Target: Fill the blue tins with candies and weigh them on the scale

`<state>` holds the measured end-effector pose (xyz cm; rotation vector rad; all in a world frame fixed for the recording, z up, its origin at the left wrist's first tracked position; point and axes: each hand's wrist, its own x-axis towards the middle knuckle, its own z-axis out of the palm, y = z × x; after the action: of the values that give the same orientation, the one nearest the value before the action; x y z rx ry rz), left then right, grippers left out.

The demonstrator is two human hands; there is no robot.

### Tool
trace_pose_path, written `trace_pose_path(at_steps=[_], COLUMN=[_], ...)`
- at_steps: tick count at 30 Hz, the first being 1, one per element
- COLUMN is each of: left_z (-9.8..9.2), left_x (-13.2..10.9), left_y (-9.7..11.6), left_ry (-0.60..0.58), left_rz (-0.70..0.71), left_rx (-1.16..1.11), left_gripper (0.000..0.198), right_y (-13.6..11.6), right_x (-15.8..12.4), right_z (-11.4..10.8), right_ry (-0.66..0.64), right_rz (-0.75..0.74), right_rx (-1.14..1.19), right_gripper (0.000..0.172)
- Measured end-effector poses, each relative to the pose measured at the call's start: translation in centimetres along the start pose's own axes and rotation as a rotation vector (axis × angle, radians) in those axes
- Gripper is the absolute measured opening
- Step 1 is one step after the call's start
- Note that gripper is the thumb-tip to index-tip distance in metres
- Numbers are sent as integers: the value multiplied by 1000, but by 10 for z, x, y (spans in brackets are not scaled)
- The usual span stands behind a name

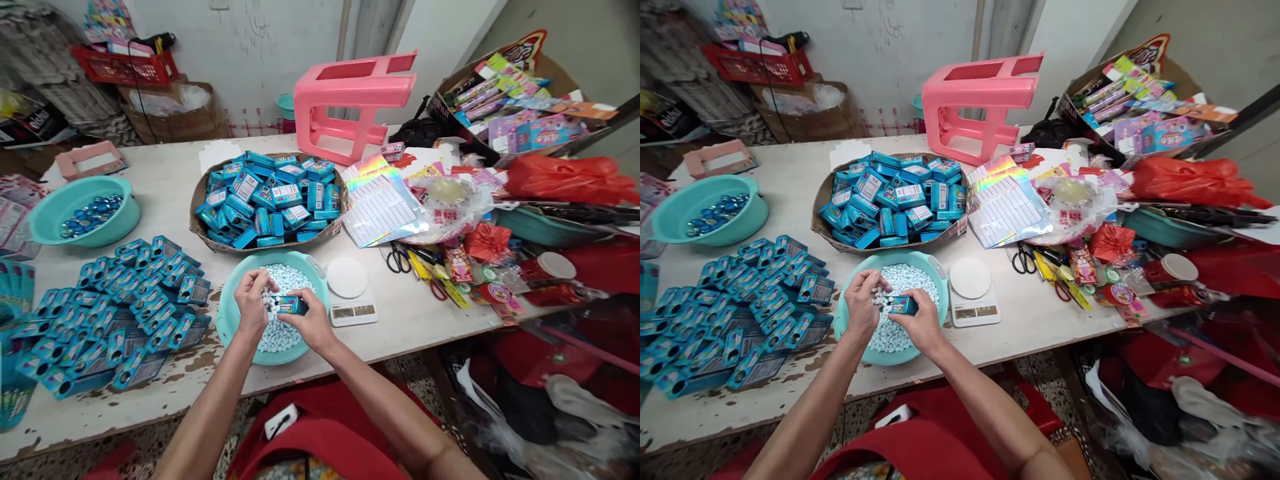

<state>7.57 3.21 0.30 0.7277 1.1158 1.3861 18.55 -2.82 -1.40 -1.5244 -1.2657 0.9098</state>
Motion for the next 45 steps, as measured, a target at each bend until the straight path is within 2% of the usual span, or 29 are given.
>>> trace_pose_path(at_steps=[7, 11, 13, 15, 18, 21, 23, 26, 29, 31, 33, 35, 37, 39, 41, 45], left_z=[4, 6, 3, -7, -35, -66, -76, -73, -59, -51, -47, -49, -52, -52, -47, -23], left_x=[-2, -8, -6, 4, 30, 46, 44, 22, -1, -7, -6, 0, 6, 9, 9, 5], left_y=[-2, -1, -1, -3, -17, -46, -69, -98, -113, -116, -117, -114, -106, -90, -69, -28], left_ry=[-26, -104, -125, -78, -13, -60, -69, -44, -79, -111, -102, -81, -83, -89, -83, -75], left_rz=[-52, -102, -120, -107, -61, -8, 5, -70, -148, -194, -257, -316, -350, -375, -394, -308], left_rx=[-53, -55, -45, -17, 240, 761, 1058, 1284, 1342, 1237, 997, 781, 684, 589, 378, -81], left_gripper=[16, 17, 19, 21, 23, 23, 32, 43, 49, 46, 34, 23, 22, 25, 27, 25], right_y=[6, 13, 16, 17, 8, -2, -3, 6, 19, 26, 31, 33, 35, 36, 37, 35], right_x=[-3, 1, 4, 5, 1, -3, -3, 2, 6, 9, 11, 12, 13, 12, 11, 8], right_z=[-5, 0, 1, -5, -22, -42, -49, -49, -43, -37, -33, -32, -32, -33, -31, -17], right_ry=[-20, -39, -50, -48, -28, 5, 27, 24, 38, 50, 45, 28, 22, 28, 32, -6], right_rz=[51, 49, 66, 101, 115, 69, 51, 87, 86, 92, 113, 125, 120, 99, 60, -22], right_rx=[61, 55, 42, 51, 123, 188, 159, 119, 157, 135, 101, 99, 91, 40, -34, -127], right_gripper=[35, 35, 34, 35, 39, 41, 40, 41, 43, 41, 41, 42, 42, 40, 36, 31])
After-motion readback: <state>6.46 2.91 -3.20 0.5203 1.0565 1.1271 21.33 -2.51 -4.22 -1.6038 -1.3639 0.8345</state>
